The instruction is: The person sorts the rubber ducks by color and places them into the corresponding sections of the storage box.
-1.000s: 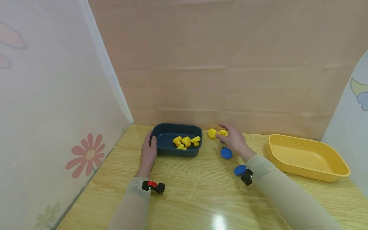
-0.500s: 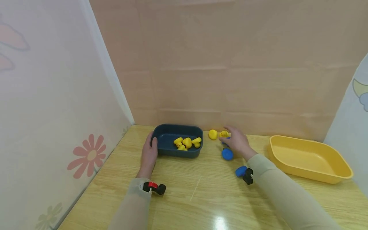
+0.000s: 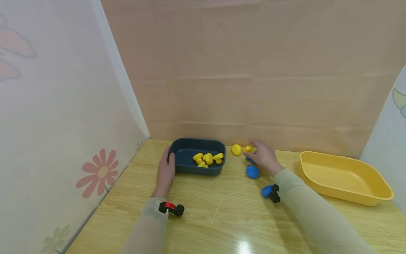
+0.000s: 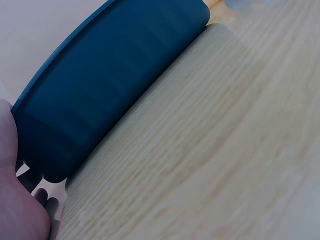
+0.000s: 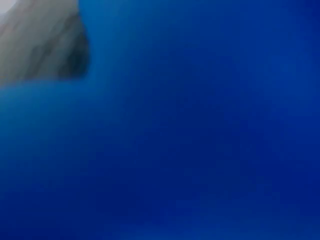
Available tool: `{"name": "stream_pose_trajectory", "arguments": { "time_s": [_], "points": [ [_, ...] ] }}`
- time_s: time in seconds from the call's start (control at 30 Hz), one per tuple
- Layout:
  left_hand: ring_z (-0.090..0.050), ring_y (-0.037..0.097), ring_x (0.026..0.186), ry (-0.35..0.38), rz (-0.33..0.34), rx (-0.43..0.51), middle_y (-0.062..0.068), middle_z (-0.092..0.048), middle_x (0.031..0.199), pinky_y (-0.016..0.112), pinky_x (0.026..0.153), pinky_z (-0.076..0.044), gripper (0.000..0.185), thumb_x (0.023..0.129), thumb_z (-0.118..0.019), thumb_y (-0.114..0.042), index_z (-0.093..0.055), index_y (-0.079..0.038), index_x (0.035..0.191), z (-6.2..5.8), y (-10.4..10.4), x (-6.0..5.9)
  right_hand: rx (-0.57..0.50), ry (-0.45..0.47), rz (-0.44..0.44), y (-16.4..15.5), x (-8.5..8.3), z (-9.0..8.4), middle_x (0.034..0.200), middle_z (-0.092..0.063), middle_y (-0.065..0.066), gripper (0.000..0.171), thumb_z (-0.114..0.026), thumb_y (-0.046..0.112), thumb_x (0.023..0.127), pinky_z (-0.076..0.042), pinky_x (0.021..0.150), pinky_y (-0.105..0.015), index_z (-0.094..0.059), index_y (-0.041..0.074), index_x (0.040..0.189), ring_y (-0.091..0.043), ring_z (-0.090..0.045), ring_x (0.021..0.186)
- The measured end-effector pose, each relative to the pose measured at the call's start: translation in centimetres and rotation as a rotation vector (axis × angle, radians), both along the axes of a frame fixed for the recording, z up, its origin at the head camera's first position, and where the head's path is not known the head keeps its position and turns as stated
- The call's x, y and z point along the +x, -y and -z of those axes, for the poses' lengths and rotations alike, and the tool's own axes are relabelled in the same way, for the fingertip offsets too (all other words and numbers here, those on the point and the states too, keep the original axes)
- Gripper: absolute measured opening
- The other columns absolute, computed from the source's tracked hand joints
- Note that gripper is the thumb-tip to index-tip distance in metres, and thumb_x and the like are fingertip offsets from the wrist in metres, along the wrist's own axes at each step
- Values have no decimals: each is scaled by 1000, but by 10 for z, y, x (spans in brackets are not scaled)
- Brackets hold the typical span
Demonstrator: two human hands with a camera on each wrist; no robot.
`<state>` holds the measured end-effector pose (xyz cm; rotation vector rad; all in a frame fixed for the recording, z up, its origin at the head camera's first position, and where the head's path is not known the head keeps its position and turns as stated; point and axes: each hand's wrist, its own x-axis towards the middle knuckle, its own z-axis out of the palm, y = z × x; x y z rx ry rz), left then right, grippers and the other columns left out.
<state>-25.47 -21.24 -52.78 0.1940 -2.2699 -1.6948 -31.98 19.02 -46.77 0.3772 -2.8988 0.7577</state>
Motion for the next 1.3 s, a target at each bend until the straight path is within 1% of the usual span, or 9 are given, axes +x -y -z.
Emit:
{"name": "stream_pose_trajectory", "arguments": {
  "time_s": [0.23,0.53,0.63,0.8,0.9,1.07,1.3],
  "points": [
    [-28,33,165,-6,-4,3,10,-35,178,56,133,-24,59,120,-43,-38,-34,-17,175,-1,-1,0,31,-26,-7,-1,-5,4,158,-54,-32,70,-75,34,107,-26,123,-75,-53,-9,156,-58,-43,148],
    [-29,35,164,-28,-3,-7,12,-35,177,57,132,-26,60,120,-43,-39,-35,-15,174,1,-1,0,26,16,9,-2,-11,9,155,-55,-35,70,-73,38,107,-24,124,-74,-55,-11,153,-59,-45,145],
    [-29,36,164,-34,-1,-3,12,-35,177,57,132,-26,59,121,-43,-36,-35,-14,174,1,-1,-1,28,16,10,-1,-12,11,149,-61,-34,67,-73,38,107,-26,123,-74,-57,-10,151,-58,-49,140],
    [-30,37,164,-36,-3,3,13,-36,177,58,132,-26,58,121,-43,-35,-35,-14,174,2,-1,-1,21,1,20,0,-14,16,140,-67,-30,61,-73,35,106,-27,121,-72,-61,-8,148,-56,-53,134],
    [-29,36,164,-35,-5,7,12,-36,177,58,132,-26,59,121,-43,-37,-35,-14,174,2,-1,-1,18,-8,27,1,-15,18,143,-66,-31,60,-73,32,105,-26,122,-71,-62,-9,148,-56,-52,136],
    [-29,34,164,-23,-5,12,9,-36,177,56,132,-26,59,120,-44,-38,-35,-15,174,2,-1,0,25,-31,27,2,-17,21,140,-68,-31,55,-73,28,104,-31,121,-68,-65,-8,145,-55,-55,134],
    [-29,34,165,-20,1,19,9,-35,178,56,133,-25,59,121,-43,-38,-34,-16,175,0,-2,1,46,-58,12,4,-15,20,131,-72,-26,56,-77,33,104,-34,118,-68,-67,-6,143,-52,-59,126]
  ]
}}
